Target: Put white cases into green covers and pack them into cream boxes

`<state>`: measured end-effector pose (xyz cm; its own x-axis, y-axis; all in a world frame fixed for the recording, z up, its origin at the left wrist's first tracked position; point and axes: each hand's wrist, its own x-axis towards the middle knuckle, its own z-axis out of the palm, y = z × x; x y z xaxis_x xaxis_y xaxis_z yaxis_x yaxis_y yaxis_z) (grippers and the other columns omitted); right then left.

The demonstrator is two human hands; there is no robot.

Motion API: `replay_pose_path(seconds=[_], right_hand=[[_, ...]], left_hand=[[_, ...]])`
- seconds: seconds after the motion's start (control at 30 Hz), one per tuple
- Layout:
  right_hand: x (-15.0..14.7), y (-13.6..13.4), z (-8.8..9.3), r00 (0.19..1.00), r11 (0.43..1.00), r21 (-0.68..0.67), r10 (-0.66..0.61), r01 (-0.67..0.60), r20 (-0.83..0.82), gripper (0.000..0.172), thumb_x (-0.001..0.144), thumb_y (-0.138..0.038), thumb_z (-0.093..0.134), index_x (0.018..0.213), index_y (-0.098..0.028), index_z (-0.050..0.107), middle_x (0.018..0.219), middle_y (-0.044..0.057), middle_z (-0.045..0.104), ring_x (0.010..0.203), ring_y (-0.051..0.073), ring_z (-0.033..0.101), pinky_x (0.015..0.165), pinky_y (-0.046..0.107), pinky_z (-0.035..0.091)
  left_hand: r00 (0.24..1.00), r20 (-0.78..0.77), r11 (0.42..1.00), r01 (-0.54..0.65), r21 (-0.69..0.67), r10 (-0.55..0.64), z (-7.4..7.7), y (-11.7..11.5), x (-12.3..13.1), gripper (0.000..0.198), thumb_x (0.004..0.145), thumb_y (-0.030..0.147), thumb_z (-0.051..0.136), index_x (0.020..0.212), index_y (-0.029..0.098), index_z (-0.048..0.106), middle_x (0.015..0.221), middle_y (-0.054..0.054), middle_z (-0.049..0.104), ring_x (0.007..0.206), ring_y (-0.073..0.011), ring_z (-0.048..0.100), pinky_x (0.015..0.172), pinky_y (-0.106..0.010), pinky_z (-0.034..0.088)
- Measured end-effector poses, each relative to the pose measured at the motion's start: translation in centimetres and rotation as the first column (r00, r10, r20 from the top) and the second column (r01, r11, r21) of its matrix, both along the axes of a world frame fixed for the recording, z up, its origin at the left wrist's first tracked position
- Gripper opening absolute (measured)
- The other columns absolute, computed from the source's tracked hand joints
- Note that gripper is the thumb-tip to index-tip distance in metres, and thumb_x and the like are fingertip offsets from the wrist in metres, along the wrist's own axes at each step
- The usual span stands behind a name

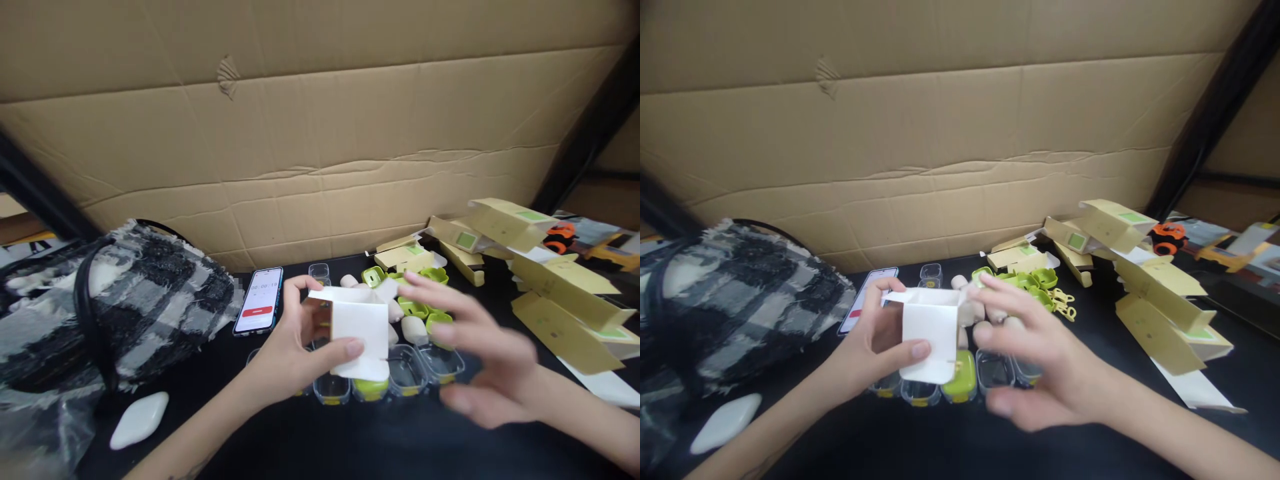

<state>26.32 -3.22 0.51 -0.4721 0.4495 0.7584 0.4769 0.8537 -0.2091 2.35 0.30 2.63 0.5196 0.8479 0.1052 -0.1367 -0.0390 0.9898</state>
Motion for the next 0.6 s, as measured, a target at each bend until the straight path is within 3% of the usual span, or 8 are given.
replay_pose_path(seconds=[0.07, 0.17, 0.23, 0.33, 0.47, 0.6], right_hand=[[-0.2, 0.0, 0.6, 0.995, 0.995, -0.081, -0.063, 0.057, -0.08, 0.041, 0.087, -0.019, 0.058, 0.124, -0.032, 0.047, 0.123, 0.007, 0.057, 0.117, 0.026, 0.054, 0.096, 0.045, 0.047], [-1.4, 0.3, 1.0, 0.97, 0.97, -0.2, -0.09, 0.136, 0.225, 0.022, 0.082, -0.02, 0.063, 0.104, -0.025, 0.058, 0.1, 0.006, 0.065, 0.095, 0.025, 0.062, 0.081, 0.041, 0.052], [-2.3, 0.4, 0.5, 0.913, 0.958, -0.224, -0.08, 0.181, 0.399, 0.03, 0.078, -0.032, 0.069, 0.105, -0.02, 0.061, 0.101, 0.009, 0.066, 0.094, 0.029, 0.06, 0.081, 0.046, 0.05], [-3.1, 0.4, -1.3, 0.861, 0.958, -0.167, -0.123, 0.233, 0.494, 0.045, 0.072, -0.039, 0.074, 0.109, -0.016, 0.063, 0.104, 0.013, 0.065, 0.099, 0.034, 0.058, 0.086, 0.053, 0.045], [-3.4, 0.3, -3.2, 0.839, 0.956, -0.126, -0.162, 0.263, 0.519, 0.042, 0.073, -0.036, 0.072, 0.108, -0.014, 0.064, 0.097, 0.013, 0.067, 0.093, 0.033, 0.06, 0.084, 0.051, 0.045], [-3.8, 0.1, -3.7, 0.856, 0.949, -0.17, -0.152, 0.267, 0.494, 0.042, 0.076, -0.042, 0.071, 0.105, -0.013, 0.062, 0.098, 0.014, 0.067, 0.093, 0.032, 0.06, 0.083, 0.051, 0.046]], left_hand=[[0.991, 0.021, 0.984, -0.133, 0.12, 0.132, 0.3, 0.0, 0.0, 0.055, 0.071, 0.018, 0.077, 0.098, 0.028, 0.029, 0.095, 0.001, 0.063, 0.077, -0.016, 0.065, 0.069, -0.029, 0.05], [0.92, 0.13, 0.856, -0.393, 0.336, 0.371, 0.5, -0.1, 0.2, 0.056, 0.067, 0.014, 0.079, 0.094, 0.028, 0.032, 0.097, 0.002, 0.057, 0.081, -0.0161, 0.064, 0.073, -0.029, 0.049], [0.86, 0.191, 0.728, -0.505, 0.464, 0.474, 0.4, -0.2, 0.4, 0.056, 0.065, 0.013, 0.08, 0.093, 0.028, 0.034, 0.104, 0.0, 0.052, 0.092, -0.0178, 0.062, 0.081, -0.029, 0.047], [0.858, 0.194, 0.621, -0.483, 0.617, 0.475, 0.1, -0.4, 0.4, 0.055, 0.069, 0.012, 0.077, 0.096, 0.029, 0.033, 0.114, -0.003, 0.048, 0.104, -0.0181, 0.057, 0.088, -0.029, 0.045], [0.915, 0.088, 0.637, -0.341, 0.691, 0.394, -0.1, -0.4, 0.0, 0.055, 0.071, 0.01, 0.075, 0.098, 0.029, 0.031, 0.115, -0.004, 0.047, 0.103, -0.0182, 0.058, 0.084, -0.03, 0.047], [0.959, 0.056, 0.744, -0.251, 0.619, 0.276, -0.2, -0.2, -0.4, 0.058, 0.071, 0.011, 0.074, 0.1, 0.031, 0.028, 0.105, 0.001, 0.05, 0.088, -0.0146, 0.063, 0.073, -0.027, 0.052]])
